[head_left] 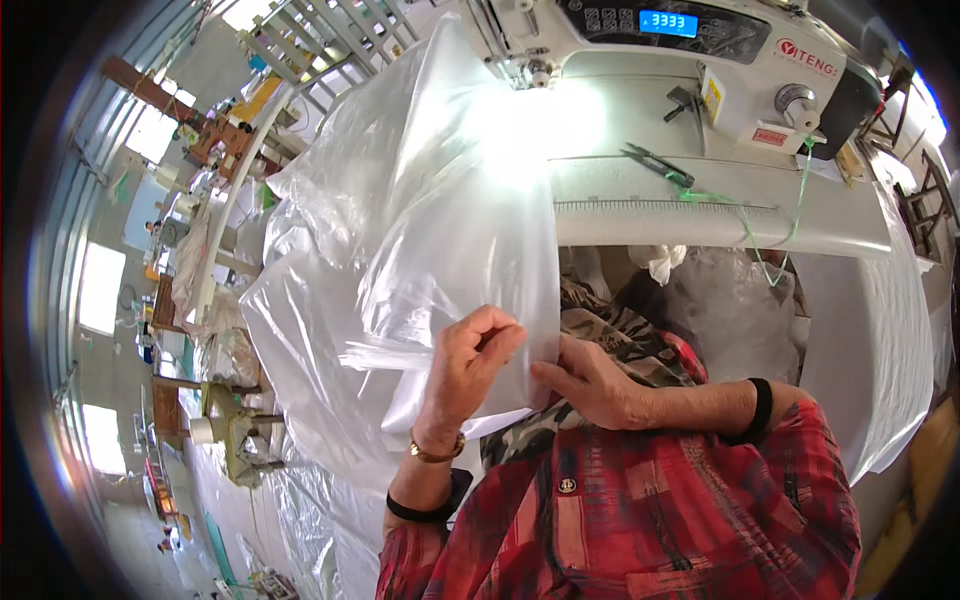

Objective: The recorder uses an industrial sewing machine to join pieces of large white plastic textile sheets.

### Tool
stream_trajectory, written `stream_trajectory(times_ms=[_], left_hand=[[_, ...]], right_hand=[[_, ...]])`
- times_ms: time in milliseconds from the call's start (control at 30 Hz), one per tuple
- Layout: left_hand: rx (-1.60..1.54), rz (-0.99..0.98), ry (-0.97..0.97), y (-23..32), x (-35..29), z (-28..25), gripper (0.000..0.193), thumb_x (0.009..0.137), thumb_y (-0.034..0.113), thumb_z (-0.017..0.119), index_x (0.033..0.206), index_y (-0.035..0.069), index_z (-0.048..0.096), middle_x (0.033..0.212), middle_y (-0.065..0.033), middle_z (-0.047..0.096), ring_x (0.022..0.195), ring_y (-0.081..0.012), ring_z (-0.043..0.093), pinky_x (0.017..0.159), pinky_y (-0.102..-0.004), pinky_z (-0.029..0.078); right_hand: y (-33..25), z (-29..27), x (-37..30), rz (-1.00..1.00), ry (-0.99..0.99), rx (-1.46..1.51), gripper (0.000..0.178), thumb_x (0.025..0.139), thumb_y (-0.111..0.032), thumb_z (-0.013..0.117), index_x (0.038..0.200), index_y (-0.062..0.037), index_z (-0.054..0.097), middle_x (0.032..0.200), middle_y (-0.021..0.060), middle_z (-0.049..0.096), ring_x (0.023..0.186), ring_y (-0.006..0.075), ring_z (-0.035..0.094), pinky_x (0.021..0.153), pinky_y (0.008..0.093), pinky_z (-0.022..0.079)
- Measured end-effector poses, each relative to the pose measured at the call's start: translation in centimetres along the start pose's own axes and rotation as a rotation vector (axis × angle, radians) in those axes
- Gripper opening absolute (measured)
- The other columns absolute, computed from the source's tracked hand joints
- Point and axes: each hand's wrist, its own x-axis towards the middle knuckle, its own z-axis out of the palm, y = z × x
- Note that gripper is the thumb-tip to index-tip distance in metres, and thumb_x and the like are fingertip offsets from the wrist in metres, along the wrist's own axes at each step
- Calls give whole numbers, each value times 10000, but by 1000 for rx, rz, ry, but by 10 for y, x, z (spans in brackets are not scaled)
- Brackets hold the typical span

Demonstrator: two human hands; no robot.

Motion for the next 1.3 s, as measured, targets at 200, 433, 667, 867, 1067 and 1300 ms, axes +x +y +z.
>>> stream_trajectory(times_ms=[200,433,667,867,1067,1300], left_hand=[[-160,-135,40,-28,-13,29,145,939,145,632,949,1,628,654,31,572,567,-28,473,508,-196,386],[-187,-181,67,-28,-13,31,144,946,142,619,905,4,613,638,27,550,574,-32,467,507,-210,390],[192,-110,173,-37,-11,37,171,892,127,680,844,-21,609,655,-20,546,593,-44,458,510,-232,372],[119,-191,287,-26,-24,40,221,877,77,677,1080,-10,679,709,-45,615,589,-51,480,520,-230,390],[264,-1,372,-12,-37,49,353,896,-14,617,1248,-1,613,762,18,626,623,-17,442,555,-182,378],[335,77,242,-27,-37,56,328,936,-18,514,1258,-25,580,809,-100,564,625,-137,487,562,-266,406]], right_hand=[[27,-3,-9,-193,24,-296,158,933,-135,540,987,12,515,720,201,610,635,308,629,601,414,500],[38,5,1,-568,-22,-716,166,856,-114,577,937,9,499,620,174,579,604,366,619,584,458,487],[28,-8,10,-676,-161,-866,131,824,-118,594,883,-21,528,648,134,598,642,321,640,619,409,495],[-10,-69,61,-823,149,-1048,174,891,-236,579,865,-67,609,790,106,641,676,317,639,591,428,509],[-35,-131,152,-769,526,-1293,225,910,-229,575,1009,-34,628,948,124,658,913,270,632,773,415,495],[-42,-159,183,-426,315,-1422,382,949,-367,521,1114,-35,616,1086,136,622,1074,285,577,913,465,445]])
